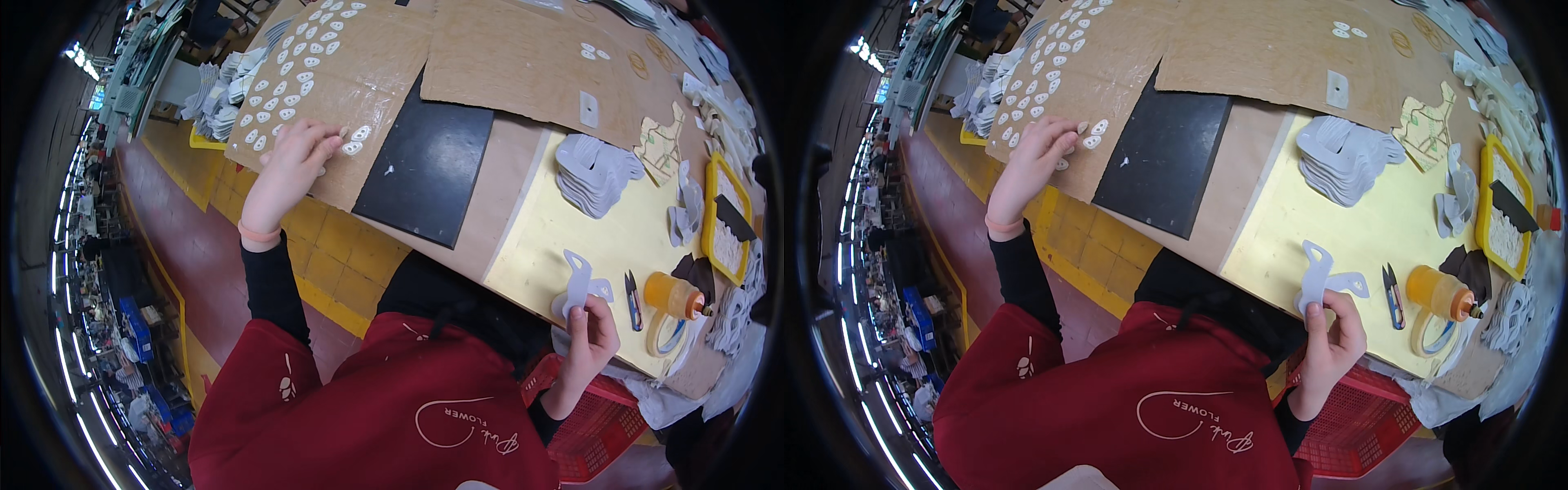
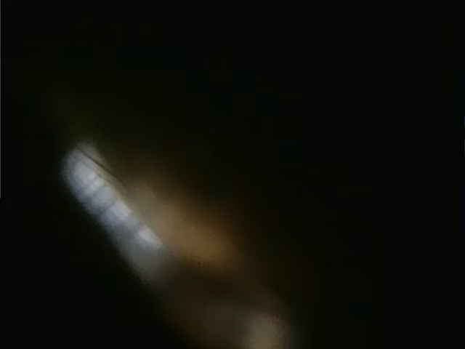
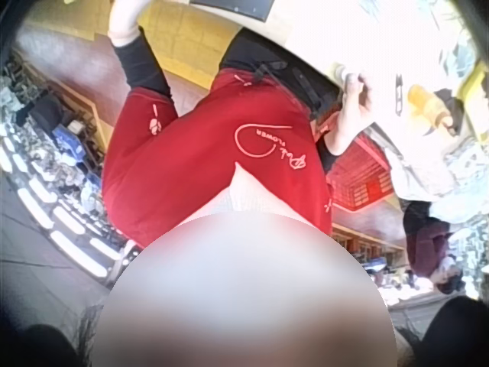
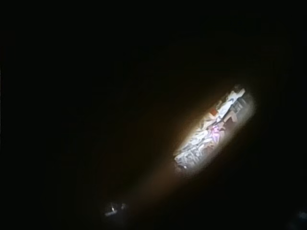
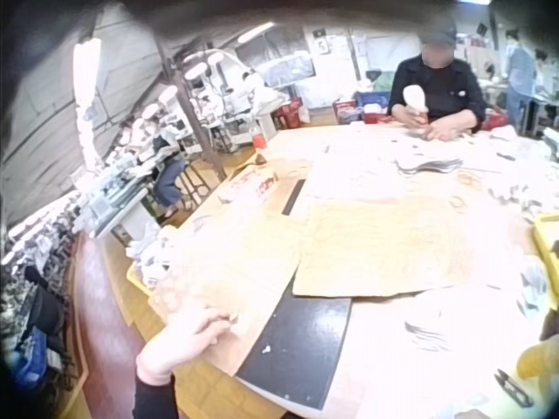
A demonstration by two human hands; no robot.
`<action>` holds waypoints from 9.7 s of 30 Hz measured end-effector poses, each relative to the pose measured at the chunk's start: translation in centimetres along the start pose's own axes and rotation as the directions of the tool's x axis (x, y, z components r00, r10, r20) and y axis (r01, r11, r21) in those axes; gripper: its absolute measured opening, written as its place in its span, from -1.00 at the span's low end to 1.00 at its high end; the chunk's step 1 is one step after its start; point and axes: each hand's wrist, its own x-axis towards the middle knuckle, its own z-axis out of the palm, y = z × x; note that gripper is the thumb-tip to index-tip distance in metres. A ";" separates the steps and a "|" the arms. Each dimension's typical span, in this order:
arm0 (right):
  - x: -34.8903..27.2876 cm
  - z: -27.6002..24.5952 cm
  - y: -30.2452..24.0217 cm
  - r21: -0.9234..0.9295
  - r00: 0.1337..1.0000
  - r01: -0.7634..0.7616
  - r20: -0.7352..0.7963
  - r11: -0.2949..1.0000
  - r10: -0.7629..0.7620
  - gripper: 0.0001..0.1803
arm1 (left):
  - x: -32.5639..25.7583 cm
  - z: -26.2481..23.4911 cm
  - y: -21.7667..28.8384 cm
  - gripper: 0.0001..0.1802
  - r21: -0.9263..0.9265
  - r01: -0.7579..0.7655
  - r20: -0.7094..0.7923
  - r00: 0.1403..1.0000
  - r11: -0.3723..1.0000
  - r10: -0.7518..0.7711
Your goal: The person assembles small white paper cutouts by attaching them to larger grey paper shapes using adhesive. The person repeatedly picks up small pieces, applies them to the grey shapes, and places the completed units on a cardboard board. The person also uses tape and a utility knife during the process.
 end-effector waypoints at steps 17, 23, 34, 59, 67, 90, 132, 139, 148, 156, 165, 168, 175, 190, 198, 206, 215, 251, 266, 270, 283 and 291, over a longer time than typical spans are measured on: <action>0.1 0.0 -0.5 -0.067 1.000 0.026 0.008 0.997 -0.026 -0.87 | -1.0 1.3 1.9 -0.76 -0.069 0.128 -0.458 0.877 0.989 -0.146; 0.2 0.2 -0.6 -0.020 0.997 0.074 -0.006 0.997 -0.074 -0.81 | -1.2 1.5 7.2 -0.80 -0.401 -0.072 -0.357 0.930 0.913 -0.084; -1.4 -1.4 -0.8 0.195 0.989 -0.066 -0.115 0.978 0.090 -0.72 | -2.4 14.9 18.5 -0.86 -0.488 -0.444 0.204 0.779 0.751 0.593; 0.1 -1.4 -0.6 0.127 0.990 -0.132 -0.039 0.983 0.138 -0.77 | -4.9 15.4 18.1 -0.88 -0.348 -0.368 0.093 0.901 0.862 0.423; 0.3 -1.1 -0.9 0.279 0.990 -0.131 -0.016 0.951 0.141 -0.81 | -5.5 14.3 18.6 -0.90 -0.451 -0.216 0.181 0.928 0.866 0.326; 0.3 -1.2 -1.1 0.211 0.990 -0.142 0.012 0.967 0.142 -0.79 | -3.6 14.5 20.4 -0.65 -0.299 0.004 0.393 0.912 0.954 0.119; 3.6 3.0 -1.6 -0.577 0.992 -0.128 -0.064 0.807 0.112 -0.82 | -3.0 15.4 17.6 -0.81 -0.686 -0.023 0.279 0.915 0.727 0.292; 3.7 3.1 -1.3 -0.623 0.996 -0.086 -0.064 0.777 0.059 -0.82 | -3.6 15.9 18.4 -0.82 -0.647 -0.077 0.201 0.942 0.759 0.267; 3.6 3.6 -0.7 -0.655 0.995 -0.071 -0.101 0.752 0.006 -0.82 | -3.5 16.0 18.4 -0.84 -0.621 -0.100 0.179 0.948 0.777 0.264; 3.3 3.9 -0.3 -0.701 0.993 -0.039 -0.109 0.712 -0.053 -0.82 | -3.4 16.1 18.4 -0.84 -0.629 -0.104 0.177 0.946 0.771 0.272; 3.3 4.0 -0.1 -0.728 0.990 0.006 -0.091 0.686 -0.106 -0.82 | -3.3 16.3 18.3 -0.84 -0.621 -0.103 0.181 0.946 0.777 0.270; 3.3 4.0 -0.1 -0.728 0.990 0.003 -0.095 0.685 -0.105 -0.82 | -3.3 16.2 18.3 -0.81 -0.636 -0.079 0.203 0.943 0.768 0.265; 3.3 4.1 -0.1 -0.726 0.989 -0.008 -0.107 0.688 -0.102 -0.82 | -3.1 15.8 17.8 -0.67 -0.694 0.021 0.283 0.927 0.719 0.246; 3.3 4.2 -0.2 -0.707 0.989 -0.028 -0.122 0.706 -0.083 -0.82 | -2.8 15.4 18.5 -0.65 -0.667 0.085 0.334 0.922 0.740 0.195; 3.3 4.2 -0.2 -0.706 0.988 -0.019 -0.120 0.708 -0.093 -0.82 | -2.9 15.5 18.4 -0.66 -0.677 0.072 0.320 0.925 0.732 0.204; 3.5 4.4 -0.4 -0.708 0.990 -0.051 -0.130 0.704 -0.060 -0.81 | -2.8 15.4 18.5 -0.67 -0.674 0.078 0.325 0.924 0.735 0.201; 3.6 4.5 -0.4 -0.709 0.989 -0.060 -0.138 0.703 -0.054 -0.81 | -2.7 15.4 18.6 -0.68 -0.664 0.087 0.336 0.922 0.743 0.193; 3.7 -2.2 0.1 -0.697 0.899 0.137 -0.212 0.704 -0.384 -0.87 | -3.6 16.5 17.7 -0.86 -0.425 -0.521 0.069 0.797 0.740 0.600; 1.6 -15.4 2.3 -0.791 0.684 -0.129 -0.508 0.598 -0.524 -0.76 | -4.0 16.2 18.6 -0.80 -0.434 -0.238 0.177 0.923 0.869 0.342; 0.0 -18.8 2.5 -0.601 0.482 -0.248 -0.757 0.760 -0.442 -0.79 | -3.7 16.3 18.6 -0.77 -0.488 -0.113 0.228 0.941 0.865 0.251; 0.2 -19.2 3.9 -0.700 0.608 -0.340 -0.673 0.628 -0.421 -0.71 | -3.5 15.9 18.3 -0.82 -0.551 -0.043 0.229 0.953 0.834 0.200; 5.8 -16.1 -0.8 -0.828 0.796 0.063 -0.295 0.558 -0.528 -0.78 | -3.6 15.5 18.5 -0.91 -0.415 -0.243 0.195 0.918 0.877 0.346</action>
